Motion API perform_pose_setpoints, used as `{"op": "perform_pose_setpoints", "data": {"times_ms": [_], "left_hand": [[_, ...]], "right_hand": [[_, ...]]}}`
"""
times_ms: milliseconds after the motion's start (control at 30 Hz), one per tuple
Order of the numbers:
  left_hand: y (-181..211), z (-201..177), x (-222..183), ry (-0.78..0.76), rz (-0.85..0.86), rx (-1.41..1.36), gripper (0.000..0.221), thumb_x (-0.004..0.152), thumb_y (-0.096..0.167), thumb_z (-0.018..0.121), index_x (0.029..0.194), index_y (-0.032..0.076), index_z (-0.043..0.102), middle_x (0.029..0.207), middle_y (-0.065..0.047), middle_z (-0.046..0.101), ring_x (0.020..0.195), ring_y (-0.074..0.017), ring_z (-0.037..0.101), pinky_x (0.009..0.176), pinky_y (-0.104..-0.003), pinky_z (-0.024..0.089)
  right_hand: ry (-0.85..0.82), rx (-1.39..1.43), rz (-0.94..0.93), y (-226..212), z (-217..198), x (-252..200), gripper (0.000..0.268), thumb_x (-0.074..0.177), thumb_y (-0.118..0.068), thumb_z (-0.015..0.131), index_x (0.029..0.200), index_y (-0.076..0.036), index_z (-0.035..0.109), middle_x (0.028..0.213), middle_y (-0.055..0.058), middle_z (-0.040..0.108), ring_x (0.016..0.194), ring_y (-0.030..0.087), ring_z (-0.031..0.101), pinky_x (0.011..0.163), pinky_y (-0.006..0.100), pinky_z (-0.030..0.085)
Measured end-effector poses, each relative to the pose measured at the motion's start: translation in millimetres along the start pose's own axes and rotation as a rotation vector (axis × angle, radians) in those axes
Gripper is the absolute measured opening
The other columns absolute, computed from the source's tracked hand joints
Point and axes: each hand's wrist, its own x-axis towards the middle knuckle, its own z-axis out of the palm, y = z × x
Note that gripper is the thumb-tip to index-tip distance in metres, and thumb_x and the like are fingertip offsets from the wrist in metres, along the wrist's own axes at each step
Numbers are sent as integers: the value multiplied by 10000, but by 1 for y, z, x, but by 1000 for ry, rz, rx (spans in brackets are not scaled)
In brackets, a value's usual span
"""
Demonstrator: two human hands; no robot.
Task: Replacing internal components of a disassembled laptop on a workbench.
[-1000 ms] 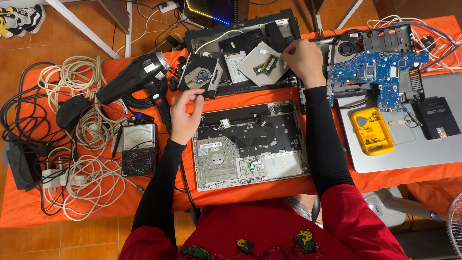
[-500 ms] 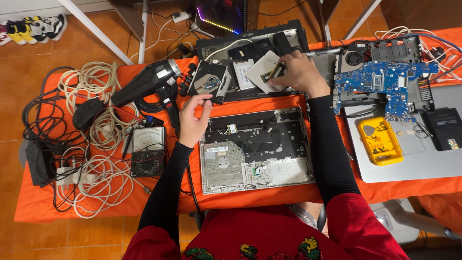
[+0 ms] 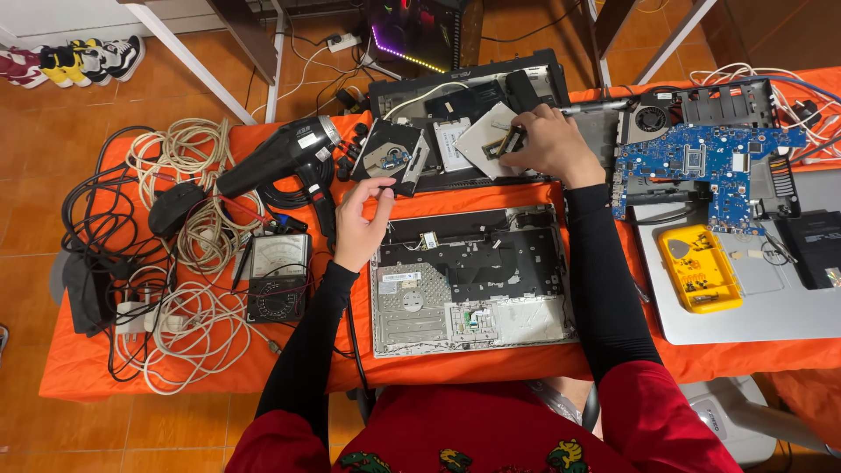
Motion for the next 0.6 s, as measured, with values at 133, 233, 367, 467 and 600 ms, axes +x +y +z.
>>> {"op": "perform_pose_setpoints", "data": {"times_ms": [133, 233, 367, 467, 600], "left_hand": [[0, 0, 0, -3, 16, 4, 172, 1021, 110, 658, 1180, 52, 690, 850, -24, 715, 850, -113, 688, 843, -280, 521], [0, 0, 0, -10, -10, -18, 174, 1019, 112, 653, 1179, 54, 689, 851, -21, 715, 854, -111, 690, 833, -274, 525], [-1, 0, 0, 1, 4, -2, 170, 1019, 110, 658, 1176, 55, 694, 846, -21, 717, 852, -115, 686, 847, -280, 520], [-1, 0, -1, 2, 7, 4, 171, 1016, 109, 663, 1174, 55, 696, 843, -22, 714, 848, -117, 681, 849, -283, 517], [0, 1, -1, 7, 2, 6, 175, 1006, 109, 678, 1172, 55, 697, 839, -23, 702, 840, -120, 669, 839, -282, 515]], "right_hand": [[4, -5, -22, -1, -3, -1, 815, 654, -419, 907, 1355, -89, 654, 1346, 150, 602, 1341, 305, 495, 1139, 469, 347], [-16, 17, -41, -3, -10, -4, 788, 639, -384, 918, 1323, -81, 670, 1332, 167, 604, 1326, 325, 498, 1135, 463, 346], [7, 71, -77, -4, -18, -7, 802, 684, -381, 903, 1361, -44, 634, 1315, 191, 627, 1288, 344, 550, 1108, 440, 396], [6, 88, -72, -14, -32, -14, 776, 708, -374, 892, 1367, -61, 628, 1321, 177, 625, 1264, 341, 563, 1079, 440, 415], [-11, 174, -63, -29, -52, -25, 746, 739, -334, 861, 1400, -99, 607, 1326, 153, 610, 1184, 319, 604, 1008, 423, 481]]}}
